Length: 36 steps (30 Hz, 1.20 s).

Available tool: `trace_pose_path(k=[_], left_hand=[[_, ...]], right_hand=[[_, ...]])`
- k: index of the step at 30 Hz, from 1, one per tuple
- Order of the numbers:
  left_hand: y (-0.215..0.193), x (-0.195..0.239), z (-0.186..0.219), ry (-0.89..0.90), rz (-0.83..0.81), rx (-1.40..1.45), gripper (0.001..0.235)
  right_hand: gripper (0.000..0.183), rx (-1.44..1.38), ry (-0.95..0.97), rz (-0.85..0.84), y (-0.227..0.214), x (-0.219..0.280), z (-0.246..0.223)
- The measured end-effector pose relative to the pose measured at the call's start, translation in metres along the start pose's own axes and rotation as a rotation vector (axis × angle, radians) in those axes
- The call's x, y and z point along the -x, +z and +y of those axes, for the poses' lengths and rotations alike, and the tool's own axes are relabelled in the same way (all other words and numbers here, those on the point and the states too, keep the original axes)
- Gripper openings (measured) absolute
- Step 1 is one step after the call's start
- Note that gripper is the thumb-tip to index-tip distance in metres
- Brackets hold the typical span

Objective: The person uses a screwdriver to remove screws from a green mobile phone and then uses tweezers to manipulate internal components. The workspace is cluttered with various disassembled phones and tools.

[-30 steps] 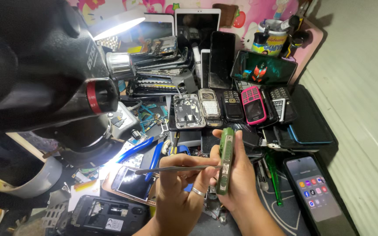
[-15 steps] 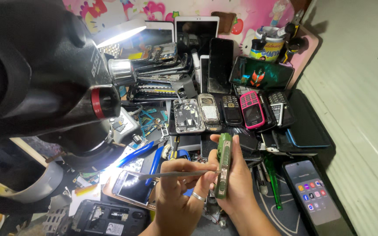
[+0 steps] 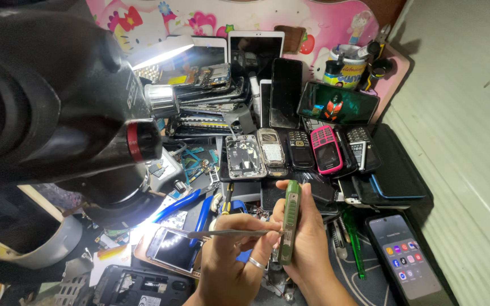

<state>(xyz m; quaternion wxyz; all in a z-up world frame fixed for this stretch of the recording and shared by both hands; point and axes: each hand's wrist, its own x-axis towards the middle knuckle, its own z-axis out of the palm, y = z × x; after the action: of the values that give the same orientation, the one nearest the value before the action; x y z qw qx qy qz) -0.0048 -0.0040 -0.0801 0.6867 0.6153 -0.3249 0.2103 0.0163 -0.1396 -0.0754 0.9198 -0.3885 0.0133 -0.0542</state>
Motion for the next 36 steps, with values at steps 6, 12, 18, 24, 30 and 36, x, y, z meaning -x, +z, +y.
trace_pose_path(k=[6,12,18,24,30,36], left_hand=[[-0.001,0.002,0.005,-0.048,-0.012,-0.020,0.024],[-0.002,0.002,0.004,-0.048,0.010,0.098,0.023],[-0.003,-0.002,0.012,-0.080,-0.009,0.065,0.018],[-0.005,-0.008,0.021,-0.056,-0.081,-0.133,0.012],[-0.003,-0.007,0.022,-0.042,-0.138,-0.132,0.011],[-0.002,-0.003,0.016,-0.054,-0.168,-0.112,0.015]], right_hand=[[0.061,-0.170,-0.003,-0.250,-0.001,0.003,0.004],[0.062,-0.281,0.149,-0.240,-0.002,-0.003,0.001],[0.070,-0.312,0.180,-0.251,-0.005,-0.005,-0.006],[0.072,-0.332,0.196,-0.258,-0.005,-0.005,-0.006],[0.065,-0.250,0.132,-0.165,-0.009,-0.006,-0.009],[0.060,-0.315,0.127,-0.189,-0.014,-0.008,-0.014]])
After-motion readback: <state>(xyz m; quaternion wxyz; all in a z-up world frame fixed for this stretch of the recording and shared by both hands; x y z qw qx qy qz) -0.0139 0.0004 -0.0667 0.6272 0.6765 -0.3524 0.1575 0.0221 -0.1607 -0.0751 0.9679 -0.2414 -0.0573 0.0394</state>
